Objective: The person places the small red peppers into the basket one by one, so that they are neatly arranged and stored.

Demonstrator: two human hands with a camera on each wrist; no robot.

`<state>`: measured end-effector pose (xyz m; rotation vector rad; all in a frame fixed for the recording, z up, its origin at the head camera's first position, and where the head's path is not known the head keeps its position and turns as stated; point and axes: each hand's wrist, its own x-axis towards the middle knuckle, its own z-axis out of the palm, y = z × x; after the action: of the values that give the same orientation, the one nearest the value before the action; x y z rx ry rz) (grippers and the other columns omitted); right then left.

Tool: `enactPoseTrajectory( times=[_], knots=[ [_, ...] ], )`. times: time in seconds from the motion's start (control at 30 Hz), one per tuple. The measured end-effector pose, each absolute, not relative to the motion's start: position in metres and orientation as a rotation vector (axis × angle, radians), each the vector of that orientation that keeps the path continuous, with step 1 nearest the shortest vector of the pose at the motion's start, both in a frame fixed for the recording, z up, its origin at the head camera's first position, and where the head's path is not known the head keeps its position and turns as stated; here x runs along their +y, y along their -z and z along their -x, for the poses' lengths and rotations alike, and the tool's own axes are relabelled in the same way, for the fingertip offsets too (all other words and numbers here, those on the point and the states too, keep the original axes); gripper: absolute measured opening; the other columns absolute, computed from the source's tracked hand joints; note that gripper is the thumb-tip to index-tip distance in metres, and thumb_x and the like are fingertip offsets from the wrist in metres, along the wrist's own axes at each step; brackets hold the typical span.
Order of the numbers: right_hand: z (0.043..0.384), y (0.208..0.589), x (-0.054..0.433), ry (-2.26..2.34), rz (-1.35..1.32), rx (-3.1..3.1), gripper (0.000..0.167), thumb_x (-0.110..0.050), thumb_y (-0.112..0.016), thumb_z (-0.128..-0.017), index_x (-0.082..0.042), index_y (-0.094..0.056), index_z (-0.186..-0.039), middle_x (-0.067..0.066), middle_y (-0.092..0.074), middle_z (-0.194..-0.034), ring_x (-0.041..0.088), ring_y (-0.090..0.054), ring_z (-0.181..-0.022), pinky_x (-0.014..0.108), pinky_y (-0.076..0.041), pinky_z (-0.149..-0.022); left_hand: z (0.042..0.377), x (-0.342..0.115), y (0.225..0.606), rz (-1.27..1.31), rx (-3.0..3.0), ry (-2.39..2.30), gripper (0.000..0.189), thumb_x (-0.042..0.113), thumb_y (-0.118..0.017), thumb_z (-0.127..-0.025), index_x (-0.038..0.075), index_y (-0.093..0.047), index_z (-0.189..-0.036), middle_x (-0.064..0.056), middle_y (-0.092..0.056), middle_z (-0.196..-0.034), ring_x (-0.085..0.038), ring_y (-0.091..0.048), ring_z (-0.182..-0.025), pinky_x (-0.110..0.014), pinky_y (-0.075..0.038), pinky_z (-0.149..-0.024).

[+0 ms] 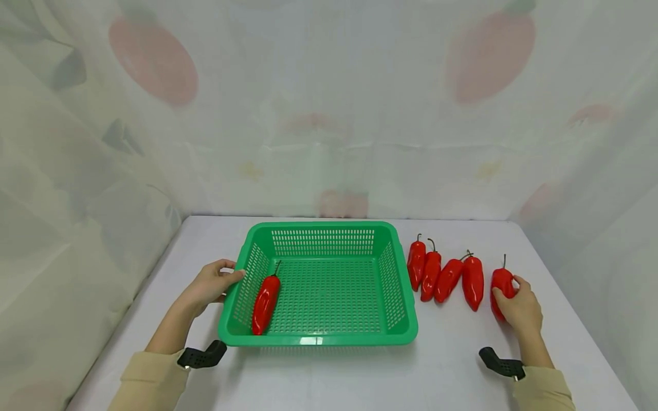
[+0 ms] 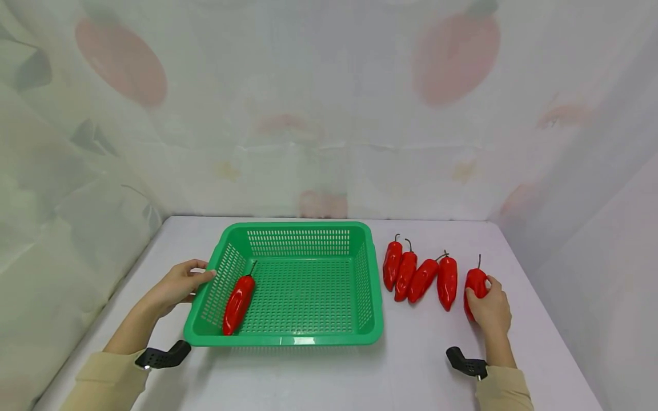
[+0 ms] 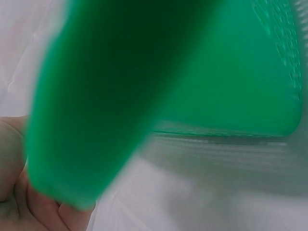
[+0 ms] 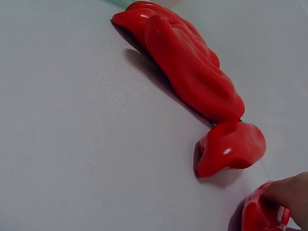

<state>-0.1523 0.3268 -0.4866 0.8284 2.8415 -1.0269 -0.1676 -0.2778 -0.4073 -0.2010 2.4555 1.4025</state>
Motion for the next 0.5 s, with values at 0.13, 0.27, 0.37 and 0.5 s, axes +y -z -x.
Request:
enactPoseTrajectory(
  times=[0.13,0.27,0.37,0.5],
  knots=[
    [0.1515,0.4858,0.3264,1.026,-0.818,2.847,0.069,-0.026,-0.048,-0.091,0.006,-0.014,-0.142,0.037,-0.034,-0.130,0.051,-0.035,-0.115,0.060,-0.041,-0.088,0.1672,-0.2774,0.4069,0.200,2.457,-1.402,0.053,0.032,-0.055,-0.092,-0.003,-0.037,-0.126,-0.014,-0.065,-0.096,-0.019,-0.065,-0.075,-0.037,-0.055,-0.067],
    [0.1513,0.4849,0.3257,1.029,-0.808,2.855,0.068,-0.025,-0.048,-0.091,0.006,-0.014,-0.142,0.037,-0.034,-0.130,0.052,-0.036,-0.115,0.060,-0.042,-0.088,0.1668,-0.2772,0.4068,0.200,2.456,-1.405,0.052,0.032,-0.055,-0.092,-0.003,-0.037,-0.126,-0.015,-0.065,-0.097,-0.019,-0.065,-0.075,-0.036,-0.055,-0.068],
    [0.1517,0.4843,0.3254,1.033,-0.807,2.866,0.069,-0.025,-0.048,-0.091,0.006,-0.014,-0.142,0.037,-0.034,-0.130,0.052,-0.036,-0.115,0.060,-0.042,-0.087,0.1668,-0.2772,0.4067,0.201,2.454,-1.408,0.053,0.032,-0.055,-0.092,-0.003,-0.037,-0.126,-0.015,-0.064,-0.097,-0.019,-0.065,-0.075,-0.037,-0.055,-0.068],
    [0.1523,0.4825,0.3246,1.040,-0.798,2.881,0.070,-0.025,-0.050,-0.091,0.004,-0.014,-0.143,0.037,-0.035,-0.130,0.051,-0.037,-0.114,0.059,-0.044,-0.085,0.1677,-0.2777,0.4066,0.197,2.454,-1.408,0.053,0.032,-0.055,-0.092,-0.003,-0.037,-0.126,-0.014,-0.065,-0.096,-0.019,-0.065,-0.075,-0.037,-0.055,-0.067]
  ],
)
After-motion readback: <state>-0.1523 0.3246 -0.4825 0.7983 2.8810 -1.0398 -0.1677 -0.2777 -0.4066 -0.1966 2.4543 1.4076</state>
